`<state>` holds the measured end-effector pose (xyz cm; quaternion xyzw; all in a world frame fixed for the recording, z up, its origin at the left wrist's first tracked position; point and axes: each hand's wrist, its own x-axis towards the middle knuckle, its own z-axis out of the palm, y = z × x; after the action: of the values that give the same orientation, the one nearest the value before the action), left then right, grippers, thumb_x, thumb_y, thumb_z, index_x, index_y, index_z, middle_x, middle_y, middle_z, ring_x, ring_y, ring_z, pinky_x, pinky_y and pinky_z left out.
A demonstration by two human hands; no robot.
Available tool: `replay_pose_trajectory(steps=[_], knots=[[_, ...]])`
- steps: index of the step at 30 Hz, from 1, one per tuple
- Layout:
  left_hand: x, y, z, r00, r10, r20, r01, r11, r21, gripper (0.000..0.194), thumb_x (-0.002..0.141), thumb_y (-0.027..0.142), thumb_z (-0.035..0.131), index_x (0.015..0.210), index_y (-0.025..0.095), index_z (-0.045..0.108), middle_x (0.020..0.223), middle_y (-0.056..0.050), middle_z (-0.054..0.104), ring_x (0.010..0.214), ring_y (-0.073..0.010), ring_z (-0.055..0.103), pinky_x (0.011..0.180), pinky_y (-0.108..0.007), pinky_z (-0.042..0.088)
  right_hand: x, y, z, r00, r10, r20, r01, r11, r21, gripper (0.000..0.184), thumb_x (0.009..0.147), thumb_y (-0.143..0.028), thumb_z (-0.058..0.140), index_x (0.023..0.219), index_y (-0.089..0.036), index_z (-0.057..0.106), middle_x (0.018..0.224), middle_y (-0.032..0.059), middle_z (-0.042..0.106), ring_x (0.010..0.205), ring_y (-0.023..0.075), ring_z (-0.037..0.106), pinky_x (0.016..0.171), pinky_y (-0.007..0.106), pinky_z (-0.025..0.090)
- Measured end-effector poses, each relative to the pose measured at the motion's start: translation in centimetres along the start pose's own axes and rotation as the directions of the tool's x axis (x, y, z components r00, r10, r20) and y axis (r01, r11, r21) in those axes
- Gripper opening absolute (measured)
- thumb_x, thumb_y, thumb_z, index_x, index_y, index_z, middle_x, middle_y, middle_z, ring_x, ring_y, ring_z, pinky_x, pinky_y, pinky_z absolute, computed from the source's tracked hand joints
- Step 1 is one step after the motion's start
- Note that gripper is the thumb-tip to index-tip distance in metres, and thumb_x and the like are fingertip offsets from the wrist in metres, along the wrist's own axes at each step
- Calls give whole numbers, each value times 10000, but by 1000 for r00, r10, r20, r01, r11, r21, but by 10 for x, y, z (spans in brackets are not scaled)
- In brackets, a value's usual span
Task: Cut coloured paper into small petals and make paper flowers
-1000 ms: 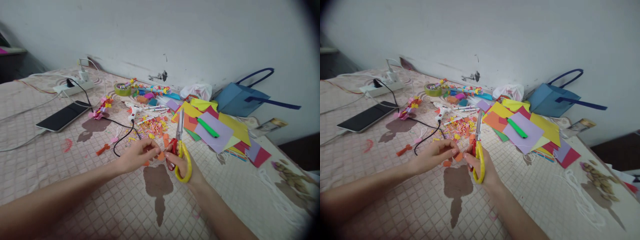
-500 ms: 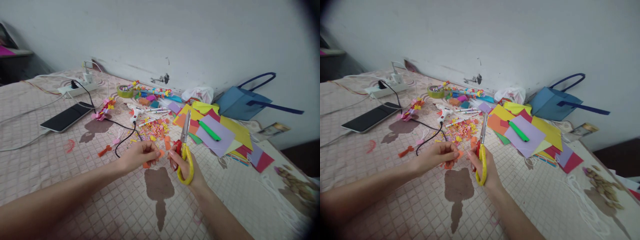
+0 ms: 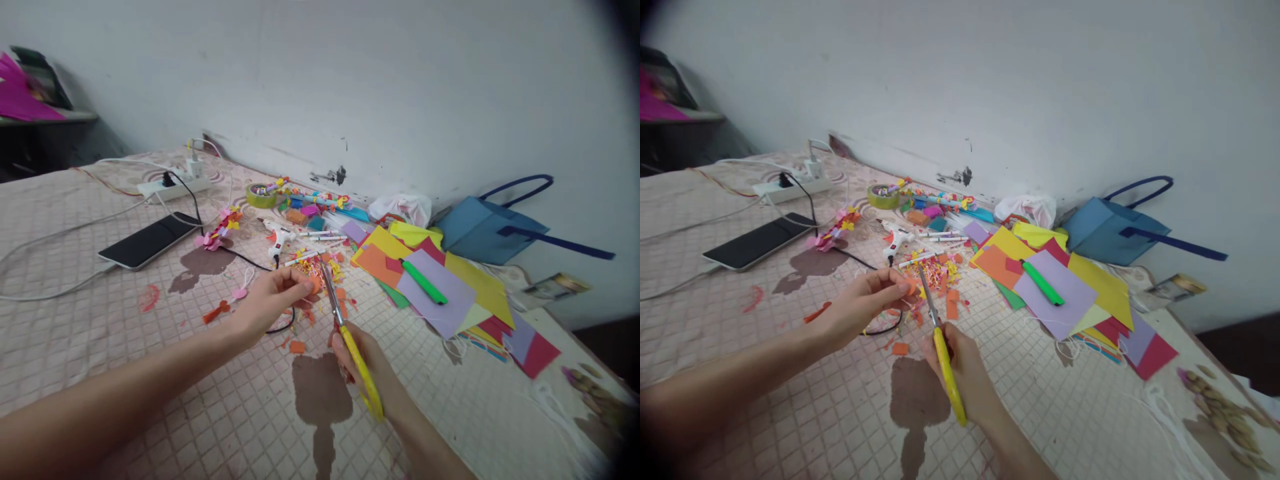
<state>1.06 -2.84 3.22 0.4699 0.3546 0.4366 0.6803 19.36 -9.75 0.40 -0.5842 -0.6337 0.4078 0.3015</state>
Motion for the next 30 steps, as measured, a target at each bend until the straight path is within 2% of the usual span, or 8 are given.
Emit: replay_pose_trajectory(steps=[4, 13, 30], knots=[[0, 0, -2, 998, 52, -21, -53, 997, -51, 192, 749, 277, 700, 751, 134, 572, 755, -12, 659, 705, -100, 618, 714, -232, 494, 0, -1, 1, 999, 31, 16, -31, 999, -40, 386, 829, -560, 466, 683, -209, 397, 578, -52, 357, 495, 98, 361, 444, 224, 289], [1, 0, -1, 998, 47, -32, -49, 996, -71, 201, 748, 282, 707, 754, 129, 576, 747, -15, 668, 688, -94, 623, 696, -220, 500, -1, -6, 0, 1000, 14, 19, -12, 994, -106, 379, 829, -544, 443, 672, -206, 375, 599, -51, 331, 534, 102, 312, 484, 241, 260], [0, -2, 0, 996, 68, -55, -72, 995, -75, 185, 757, 274, 697, 757, 129, 582, 766, -29, 675, 681, -93, 622, 691, -218, 499, -1, -2, 0, 1000, 1, 12, 1, 994, -105, 341, 847, -494, 457, 679, -208, 377, 597, -54, 337, 533, 102, 314, 482, 235, 259]])
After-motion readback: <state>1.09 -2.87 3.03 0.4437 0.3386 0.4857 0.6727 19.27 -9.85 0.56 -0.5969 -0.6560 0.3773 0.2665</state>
